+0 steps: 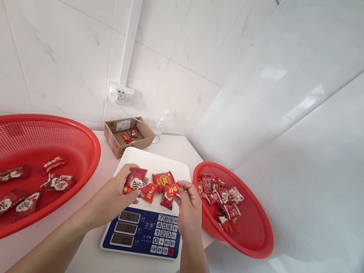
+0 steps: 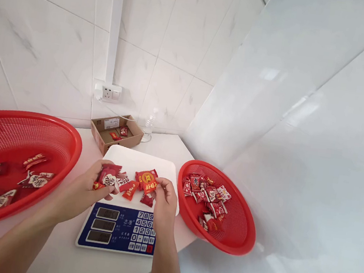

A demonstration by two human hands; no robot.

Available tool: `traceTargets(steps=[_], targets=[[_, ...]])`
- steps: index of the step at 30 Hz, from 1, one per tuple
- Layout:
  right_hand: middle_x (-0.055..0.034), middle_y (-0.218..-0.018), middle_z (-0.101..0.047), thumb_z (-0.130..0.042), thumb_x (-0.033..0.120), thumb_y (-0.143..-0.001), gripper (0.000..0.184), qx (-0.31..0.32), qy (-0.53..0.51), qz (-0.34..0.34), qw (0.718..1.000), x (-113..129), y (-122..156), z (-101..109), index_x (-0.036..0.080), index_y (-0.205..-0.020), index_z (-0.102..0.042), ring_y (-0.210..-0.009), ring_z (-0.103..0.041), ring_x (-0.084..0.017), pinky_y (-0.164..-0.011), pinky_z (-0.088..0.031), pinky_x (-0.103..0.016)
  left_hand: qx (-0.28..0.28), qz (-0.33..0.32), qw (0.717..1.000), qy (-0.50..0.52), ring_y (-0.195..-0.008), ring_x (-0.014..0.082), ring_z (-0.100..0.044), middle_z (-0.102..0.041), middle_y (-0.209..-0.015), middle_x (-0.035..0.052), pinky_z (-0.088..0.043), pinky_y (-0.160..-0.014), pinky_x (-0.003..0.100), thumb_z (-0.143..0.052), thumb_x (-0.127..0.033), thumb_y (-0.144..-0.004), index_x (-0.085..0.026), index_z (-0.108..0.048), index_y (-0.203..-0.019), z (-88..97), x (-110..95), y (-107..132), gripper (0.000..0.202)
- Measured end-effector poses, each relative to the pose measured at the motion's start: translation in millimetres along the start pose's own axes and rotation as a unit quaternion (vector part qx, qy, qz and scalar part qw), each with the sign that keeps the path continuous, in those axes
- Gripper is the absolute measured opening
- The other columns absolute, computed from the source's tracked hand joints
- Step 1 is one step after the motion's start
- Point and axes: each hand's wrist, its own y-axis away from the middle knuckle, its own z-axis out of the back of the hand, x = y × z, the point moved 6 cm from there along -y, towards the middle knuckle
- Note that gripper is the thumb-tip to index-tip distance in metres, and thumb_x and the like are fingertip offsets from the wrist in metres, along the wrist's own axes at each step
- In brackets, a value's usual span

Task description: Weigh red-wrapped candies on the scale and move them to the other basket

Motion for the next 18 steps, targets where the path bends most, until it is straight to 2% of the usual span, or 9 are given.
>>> traceTargets(steps=[3,5,9,12,13,15,18], targets=[[-0.0002,-0.071,-0.062,-0.058,0.033,-0.070,0.014,0.016,-0.139,-0.089,0.986,-7,5,-3,0.022,-0.079,-0.057,-0.070,-0.062,-0.017,-0.065,-0.054,-0.032,0.011,-0.060,0.997,-0.047,-0.093,0.0246,-0.066,-0.068,-0.100,0.0044,-0.053,-0.079,0.034,-0.059,-0.036,-0.081,-0.025,-0.063,-0.106,-1.4,-1,-2,0.028],[0.0014,-0.065,-0.059,-0.061,0.034,-0.069,0.017,0.047,-0.166,-0.126,0.977,-7,11,-9,0.022,-0.081,-0.058,-0.062,-0.059,-0.015,-0.056,-0.051,-0.028,0.023,-0.071,0.996,-0.052,-0.097,0.0258,-0.064,-0.067,-0.107,0.0048,-0.052,-0.080,0.033,-0.059,-0.036,-0.080,-0.027,-0.066,-0.109,-4.6,0,-2,0.031],[0.0066,-0.055,-0.048,-0.067,0.046,-0.071,0.034,0.135,-0.103,-0.143,0.975,-2,26,-26,0.020,-0.092,-0.062,-0.045,-0.041,-0.008,-0.039,-0.032,-0.019,0.083,-0.032,0.995,-0.040,-0.079,0.0219,-0.065,-0.070,-0.097,0.0018,-0.052,-0.066,0.030,-0.060,-0.036,-0.080,-0.031,-0.060,-0.116,-17.6,7,2,0.036],[0.0094,-0.048,-0.041,-0.069,0.048,-0.071,0.032,0.189,0.004,-0.113,0.975,1,30,-37,0.019,-0.083,-0.062,-0.041,-0.033,-0.006,-0.039,-0.026,-0.019,0.092,-0.029,0.994,-0.056,-0.075,0.0202,-0.064,-0.070,-0.095,0.0011,-0.053,-0.064,0.029,-0.058,-0.036,-0.081,-0.030,-0.058,-0.114,-20.5,9,3,0.034],[0.0093,-0.047,-0.041,-0.068,0.047,-0.072,0.030,0.187,0.033,-0.094,0.977,2,28,-37,0.019,-0.078,-0.061,-0.041,-0.033,-0.006,-0.040,-0.027,-0.019,0.087,-0.026,0.994,-0.061,-0.075,0.0197,-0.064,-0.069,-0.098,0.0018,-0.053,-0.064,0.029,-0.058,-0.036,-0.081,-0.030,-0.057,-0.116,-19.4,9,3,0.036],[0.0069,-0.051,-0.047,-0.063,0.046,-0.075,0.027,0.144,0.078,-0.050,0.985,4,19,-34,0.020,-0.074,-0.061,-0.045,-0.040,-0.008,-0.043,-0.033,-0.021,0.047,-0.017,0.997,-0.065,-0.072,0.0182,-0.065,-0.067,-0.109,0.0042,-0.054,-0.063,0.029,-0.059,-0.037,-0.080,-0.032,-0.053,-0.125,-12.1,8,2,0.045],[-0.0007,-0.077,-0.065,-0.057,0.042,-0.080,0.023,0.055,0.163,0.041,0.984,10,3,-27,0.021,-0.083,-0.066,-0.068,-0.058,-0.015,-0.062,-0.048,-0.027,-0.036,-0.009,0.997,-0.063,-0.053,0.0121,-0.058,-0.063,-0.109,0.0042,-0.051,-0.053,0.026,-0.058,-0.042,-0.080,-0.033,-0.050,-0.129,3.3,3,0,0.050]])
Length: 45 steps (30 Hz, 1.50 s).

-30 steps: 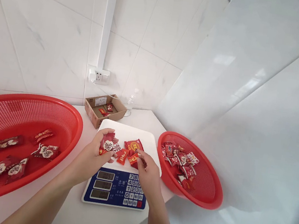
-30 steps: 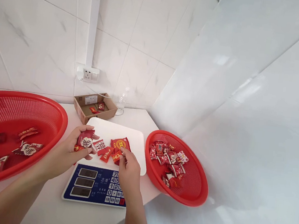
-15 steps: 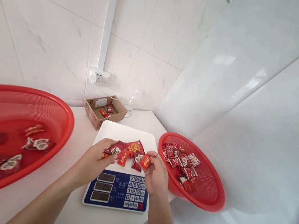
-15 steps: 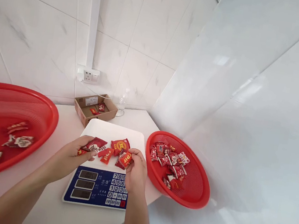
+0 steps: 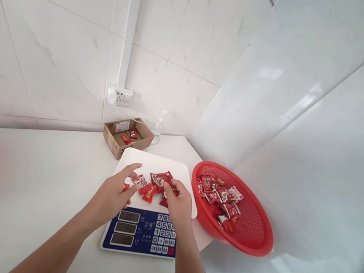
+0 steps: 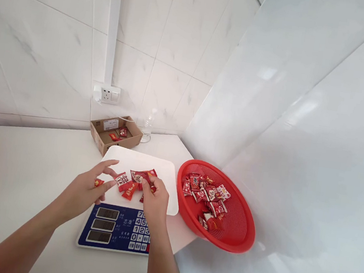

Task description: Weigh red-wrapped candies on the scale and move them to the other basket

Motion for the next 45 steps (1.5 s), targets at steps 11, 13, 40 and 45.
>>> traceTargets(steps=[11,13,40,45], targets=[[-0.0024,-0.117,-0.062,-0.041,0.021,-0.087,0.038,0.009,0.296,0.072,0.953,-11,-13,-2,0.030,-0.111,-0.069,-0.089,-0.063,-0.018,-0.074,-0.049,-0.032,-0.008,-0.040,0.999,-0.021,-0.077,0.0137,-0.059,-0.055,-0.121,0.0040,-0.049,-0.072,0.029,-0.048,-0.026,-0.084,-0.035,-0.037,-0.138,6.4,-1,-2,0.056],[-0.0042,-0.116,-0.062,-0.040,0.024,-0.089,0.038,-0.008,0.284,0.078,0.955,-8,-10,4,0.028,-0.114,-0.068,-0.094,-0.063,-0.019,-0.078,-0.049,-0.032,0.014,-0.034,0.999,-0.002,-0.090,0.0157,-0.061,-0.052,-0.126,0.0050,-0.048,-0.081,0.031,-0.047,-0.019,-0.082,-0.036,-0.033,-0.139,5.2,0,-2,0.061],[-0.0040,-0.090,-0.070,-0.050,0.041,-0.086,0.026,0.090,0.110,0.050,0.989,8,37,11,0.022,-0.092,-0.066,-0.082,-0.062,-0.019,-0.073,-0.047,-0.031,0.055,-0.071,0.984,0.154,-0.133,0.0228,-0.044,-0.056,-0.136,0.0087,-0.042,-0.104,0.038,-0.058,-0.051,-0.086,-0.032,-0.031,-0.141,-4.9,-9,1,0.064],[-0.0044,-0.092,-0.070,-0.045,0.035,-0.087,0.024,0.088,0.263,0.036,0.960,-6,30,26,0.024,-0.088,-0.066,-0.084,-0.063,-0.021,-0.071,-0.046,-0.032,-0.028,-0.081,0.982,0.167,-0.122,0.0238,-0.054,-0.065,-0.122,0.0078,-0.042,-0.103,0.042,-0.060,-0.052,-0.084,-0.029,-0.042,-0.132,13.7,-8,-4,0.056]])
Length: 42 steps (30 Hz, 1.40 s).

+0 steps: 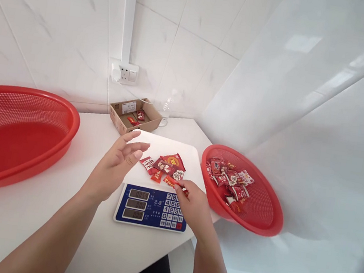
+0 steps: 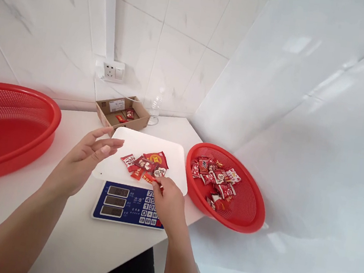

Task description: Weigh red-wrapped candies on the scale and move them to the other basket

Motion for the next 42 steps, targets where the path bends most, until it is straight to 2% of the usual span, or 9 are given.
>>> traceTargets(steps=[4,7,14,17,21,27,32,38,42], targets=[[-0.0032,-0.086,-0.069,-0.046,0.033,-0.086,0.021,0.023,0.083,-0.040,0.995,-5,-4,-6,0.024,-0.080,-0.065,-0.078,-0.062,-0.020,-0.063,-0.042,-0.030,0.011,0.003,1.000,0.004,-0.117,0.0232,-0.057,-0.066,-0.116,0.0067,-0.043,-0.102,0.042,-0.061,-0.054,-0.082,-0.029,-0.044,-0.130,-1.7,1,1,0.057],[-0.0024,-0.083,-0.069,-0.048,0.036,-0.087,0.022,0.008,0.092,-0.052,0.994,-3,-6,-8,0.025,-0.076,-0.063,-0.076,-0.061,-0.020,-0.060,-0.039,-0.029,0.029,0.011,1.000,0.000,-0.117,0.0228,-0.057,-0.066,-0.116,0.0053,-0.044,-0.100,0.041,-0.060,-0.055,-0.082,-0.031,-0.044,-0.129,-5.2,2,3,0.056],[-0.0044,-0.096,-0.070,-0.050,0.046,-0.085,0.028,-0.058,-0.071,-0.047,0.995,-3,-3,9,0.024,-0.093,-0.065,-0.089,-0.063,-0.021,-0.078,-0.047,-0.034,0.009,-0.008,1.000,0.011,-0.114,0.0220,-0.058,-0.067,-0.111,0.0035,-0.044,-0.100,0.041,-0.061,-0.053,-0.082,-0.032,-0.049,-0.125,-0.1,0,2,0.050],[-0.0061,-0.102,-0.068,-0.053,0.042,-0.082,0.030,-0.096,-0.118,-0.045,0.987,-3,0,24,0.023,-0.102,-0.064,-0.099,-0.061,-0.023,-0.087,-0.046,-0.037,-0.016,-0.026,0.999,0.028,-0.113,0.0215,-0.058,-0.067,-0.108,0.0029,-0.044,-0.101,0.042,-0.062,-0.050,-0.083,-0.031,-0.051,-0.123,5.0,-3,3,0.046],[-0.0056,-0.113,-0.065,-0.055,0.035,-0.080,0.029,-0.096,-0.182,-0.039,0.978,-4,4,31,0.025,-0.106,-0.062,-0.108,-0.057,-0.023,-0.092,-0.045,-0.040,-0.030,-0.047,0.997,0.053,-0.108,0.0194,-0.060,-0.068,-0.102,0.0018,-0.046,-0.099,0.039,-0.064,-0.047,-0.083,-0.031,-0.055,-0.119,7.3,-7,3,0.041],[-0.0063,-0.120,-0.062,-0.060,0.038,-0.081,0.032,-0.108,-0.272,-0.022,0.956,-7,7,30,0.026,-0.111,-0.061,-0.099,-0.059,-0.021,-0.083,-0.050,-0.039,-0.023,-0.048,0.998,0.037,-0.107,0.0192,-0.060,-0.068,-0.103,0.0015,-0.047,-0.097,0.038,-0.063,-0.046,-0.083,-0.031,-0.055,-0.118,6.6,-6,3,0.039],[-0.0072,-0.119,-0.062,-0.062,0.039,-0.081,0.033,-0.124,-0.298,-0.029,0.946,-7,7,30,0.025,-0.112,-0.060,-0.087,-0.061,-0.018,-0.078,-0.052,-0.037,-0.010,-0.044,0.999,0.015,-0.107,0.0201,-0.060,-0.067,-0.104,0.0023,-0.047,-0.097,0.039,-0.062,-0.047,-0.084,-0.031,-0.054,-0.119,4.8,-6,3,0.039],[-0.0086,-0.119,-0.063,-0.060,0.041,-0.081,0.034,-0.125,-0.272,-0.030,0.954,-3,8,32,0.024,-0.111,-0.060,-0.085,-0.062,-0.018,-0.075,-0.053,-0.036,0.009,-0.048,0.999,-0.018,-0.107,0.0219,-0.060,-0.067,-0.103,0.0040,-0.049,-0.094,0.039,-0.059,-0.047,-0.085,-0.027,-0.053,-0.117,0.4,-11,5,0.038],[-0.0079,-0.109,-0.067,-0.059,0.042,-0.081,0.031,-0.110,-0.236,-0.036,0.965,0,7,32,0.023,-0.106,-0.064,-0.077,-0.062,-0.018,-0.071,-0.053,-0.035,0.016,-0.047,0.998,-0.035,-0.107,0.0218,-0.060,-0.066,-0.103,0.0039,-0.049,-0.092,0.038,-0.058,-0.047,-0.086,-0.028,-0.052,-0.118,-0.7,-11,6,0.038]])
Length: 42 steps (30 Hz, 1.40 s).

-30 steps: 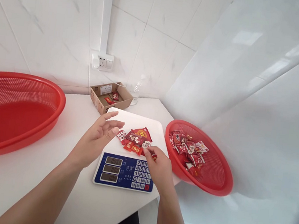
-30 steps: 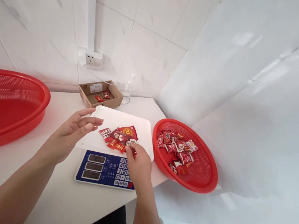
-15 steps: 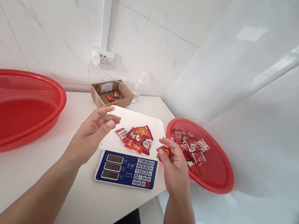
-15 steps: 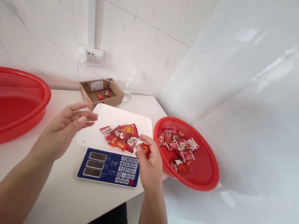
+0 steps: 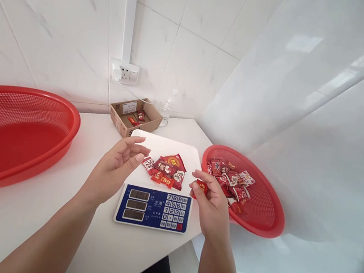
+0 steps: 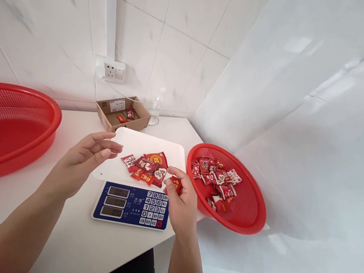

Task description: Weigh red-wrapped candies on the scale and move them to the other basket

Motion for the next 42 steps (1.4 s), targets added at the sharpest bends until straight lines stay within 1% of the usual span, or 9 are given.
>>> traceTargets(steps=[5,8,11,15,22,26,34,38,42], targets=[[-0.0067,-0.108,-0.066,-0.054,0.038,-0.084,0.025,0.054,0.145,0.040,0.987,-4,-4,-15,0.024,-0.101,-0.067,-0.099,-0.061,-0.022,-0.085,-0.049,-0.036,0.006,0.008,1.000,-0.008,-0.107,0.0217,-0.060,-0.066,-0.105,0.0041,-0.050,-0.091,0.037,-0.058,-0.048,-0.085,-0.028,-0.053,-0.117,-1.2,1,0,0.038],[-0.0076,-0.112,-0.063,-0.052,0.039,-0.085,0.030,0.070,0.236,0.024,0.969,-17,-8,-23,0.023,-0.106,-0.067,-0.090,-0.062,-0.021,-0.078,-0.050,-0.036,0.008,0.013,1.000,-0.005,-0.107,0.0216,-0.060,-0.066,-0.105,0.0039,-0.050,-0.091,0.037,-0.059,-0.048,-0.085,-0.028,-0.053,-0.116,-1.9,2,0,0.038],[-0.0085,-0.115,-0.060,-0.050,0.039,-0.086,0.035,0.060,0.276,0.025,0.959,-23,-11,-26,0.023,-0.113,-0.065,-0.096,-0.061,-0.023,-0.077,-0.050,-0.037,0.010,0.015,1.000,0.004,-0.108,0.0221,-0.060,-0.065,-0.105,0.0034,-0.049,-0.093,0.039,-0.060,-0.048,-0.085,-0.028,-0.052,-0.116,-2.4,3,0,0.038],[-0.0071,-0.119,-0.058,-0.053,0.035,-0.085,0.031,0.095,0.273,0.037,0.957,-19,-10,-36,0.025,-0.111,-0.066,-0.108,-0.058,-0.022,-0.082,-0.049,-0.035,0.015,0.019,1.000,-0.001,-0.108,0.0225,-0.059,-0.065,-0.105,0.0038,-0.048,-0.094,0.040,-0.059,-0.048,-0.085,-0.028,-0.052,-0.117,-3.3,4,1,0.038],[-0.0065,-0.120,-0.057,-0.058,0.030,-0.081,0.024,0.131,0.292,0.034,0.947,-19,-9,-51,0.027,-0.103,-0.070,-0.111,-0.056,-0.025,-0.087,-0.049,-0.038,0.018,0.018,1.000,-0.016,-0.108,0.0230,-0.059,-0.066,-0.105,0.0045,-0.048,-0.093,0.039,-0.058,-0.048,-0.085,-0.029,-0.053,-0.117,-3.9,5,1,0.037],[-0.0068,-0.120,-0.056,-0.058,0.030,-0.081,0.021,0.132,0.303,0.034,0.943,-20,-11,-54,0.026,-0.098,-0.070,-0.110,-0.057,-0.024,-0.084,-0.049,-0.037,0.022,0.020,0.999,-0.020,-0.108,0.0215,-0.059,-0.066,-0.106,0.0039,-0.049,-0.092,0.036,-0.057,-0.047,-0.086,-0.030,-0.052,-0.118,-4.8,6,0,0.036],[-0.0022,-0.104,-0.061,-0.054,0.028,-0.081,0.008,0.117,0.292,0.046,0.948,-13,-11,-49,0.025,-0.081,-0.061,-0.091,-0.060,-0.019,-0.068,-0.046,-0.030,0.018,0.023,0.999,-0.025,-0.108,0.0234,-0.060,-0.066,-0.107,0.0053,-0.049,-0.091,0.038,-0.057,-0.048,-0.086,-0.029,-0.053,-0.117,-4.0,6,1,0.037],[-0.0003,-0.091,-0.066,-0.052,0.024,-0.081,0.009,0.138,0.259,0.039,0.955,-10,-8,-44,0.025,-0.082,-0.061,-0.086,-0.060,-0.019,-0.073,-0.045,-0.032,0.022,0.025,0.999,-0.031,-0.109,0.0234,-0.059,-0.066,-0.109,0.0056,-0.049,-0.092,0.039,-0.057,-0.047,-0.086,-0.029,-0.052,-0.119,-3.7,8,1,0.038],[-0.0011,-0.092,-0.068,-0.054,0.030,-0.082,0.010,0.113,0.179,0.031,0.977,1,-4,-36,0.025,-0.084,-0.062,-0.087,-0.062,-0.020,-0.077,-0.047,-0.033,0.050,0.037,0.997,-0.044,-0.111,0.0238,-0.059,-0.067,-0.110,0.0052,-0.048,-0.095,0.041,-0.056,-0.048,-0.086,-0.029,-0.056,-0.116,-7.0,11,2,0.035]])
